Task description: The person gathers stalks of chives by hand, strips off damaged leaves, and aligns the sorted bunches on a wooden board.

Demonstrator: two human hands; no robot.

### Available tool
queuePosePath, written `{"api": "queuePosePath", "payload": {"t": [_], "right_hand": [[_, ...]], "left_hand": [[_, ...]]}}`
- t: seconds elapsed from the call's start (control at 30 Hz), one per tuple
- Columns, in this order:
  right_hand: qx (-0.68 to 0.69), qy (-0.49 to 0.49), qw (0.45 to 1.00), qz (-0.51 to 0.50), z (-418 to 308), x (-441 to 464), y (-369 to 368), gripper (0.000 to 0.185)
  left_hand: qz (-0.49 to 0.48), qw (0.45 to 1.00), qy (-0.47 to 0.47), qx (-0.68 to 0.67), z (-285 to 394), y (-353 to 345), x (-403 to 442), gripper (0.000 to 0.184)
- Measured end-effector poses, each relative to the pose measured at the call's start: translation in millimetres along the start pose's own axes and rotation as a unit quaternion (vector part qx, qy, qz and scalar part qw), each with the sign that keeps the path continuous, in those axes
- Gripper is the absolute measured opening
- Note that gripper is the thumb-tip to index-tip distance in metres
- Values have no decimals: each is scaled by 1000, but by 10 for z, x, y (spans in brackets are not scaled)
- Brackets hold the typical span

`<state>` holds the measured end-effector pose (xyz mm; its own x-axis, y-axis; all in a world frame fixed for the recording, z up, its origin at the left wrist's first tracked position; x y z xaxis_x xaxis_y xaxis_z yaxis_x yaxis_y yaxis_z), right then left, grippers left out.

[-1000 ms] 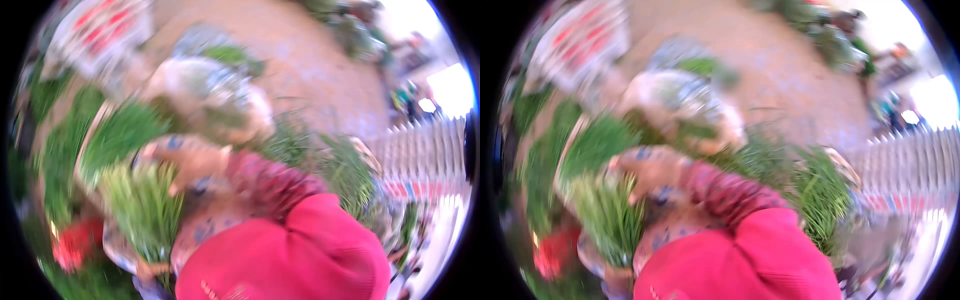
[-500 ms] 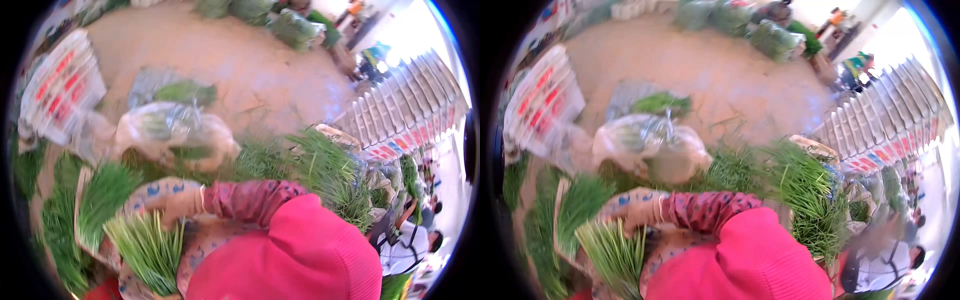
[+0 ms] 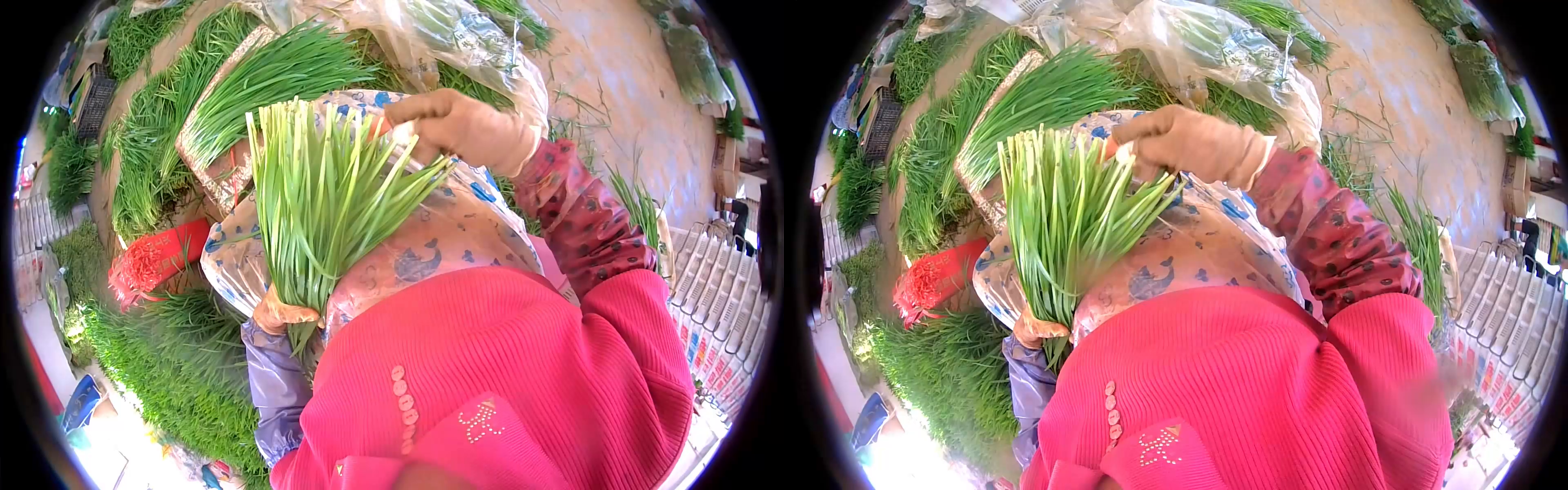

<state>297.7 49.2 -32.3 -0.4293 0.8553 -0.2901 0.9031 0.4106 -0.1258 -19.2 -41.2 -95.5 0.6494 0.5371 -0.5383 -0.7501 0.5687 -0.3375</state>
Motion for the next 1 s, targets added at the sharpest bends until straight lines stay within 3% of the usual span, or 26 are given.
{"api": "queuePosePath", "payload": {"t": [0.03,0.1,0.13,0.2,0.27,0.37,0.4,0.43,0.47,0.53,0.6,0.63,0.73,0.8,0.83,0.9,1.0], "right_hand": [[1,-1,1000,0,-56,-58,35,33],[225,21,974,2,-174,-196,129,32],[295,41,952,-67,-191,-229,190,38],[288,104,945,-115,-338,-429,439,39],[302,198,930,-64,-342,-694,901,45],[320,187,926,-66,-280,-941,1337,42],[85,41,990,109,37,-964,1547,42],[-160,-107,943,271,233,-1093,1803,42],[-162,-103,944,267,322,-1056,1752,42],[-366,-102,893,240,542,-939,1522,39],[-265,-92,939,198,558,-712,1115,41],[-54,-84,982,162,478,-509,734,42],[-8,-42,984,175,229,-86,288,48],[-125,68,975,172,24,119,168,41],[-124,69,975,170,-21,156,115,41],[-436,195,868,137,-351,156,-137,36],[-592,188,774,121,-350,209,-132,23]], "left_hand": [[-7,1000,-17,6,13,14,8,85],[-21,998,-50,18,38,41,19,83],[-38,999,-5,6,-15,37,-1,83],[-49,998,34,-18,-80,15,-17,83],[-40,998,30,-25,-103,49,-34,82],[-46,998,11,-40,-144,104,-48,77],[-57,998,5,-39,-133,98,-45,75],[-66,997,-3,-38,-117,90,-42,73],[-78,997,-18,-21,-85,84,-42,72],[-49,998,-22,-45,-52,63,-58,72],[-27,997,-36,-63,-104,174,-90,73],[-22,997,-36,-57,-43,171,-119,73],[-19,998,-43,-51,139,70,-132,75],[-14,998,-47,-46,179,43,-161,75],[-14,997,-47,-54,196,18,-174,74],[-2,998,-57,-24,125,89,-182,71],[19,999,-45,-4,105,60,-206,66]]}}
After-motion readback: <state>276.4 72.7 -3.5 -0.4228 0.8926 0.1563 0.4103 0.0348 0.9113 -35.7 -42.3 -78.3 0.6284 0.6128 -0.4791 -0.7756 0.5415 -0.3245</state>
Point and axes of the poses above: each hand's wrist, its own x-axis towards the middle knuckle, its own y-axis out of the back of the hand, z = x × y, the point moved 8 cm from there along x, towards the middle knuckle, and after that the axes turned 3 degrees about x, right-handed, at the moved point
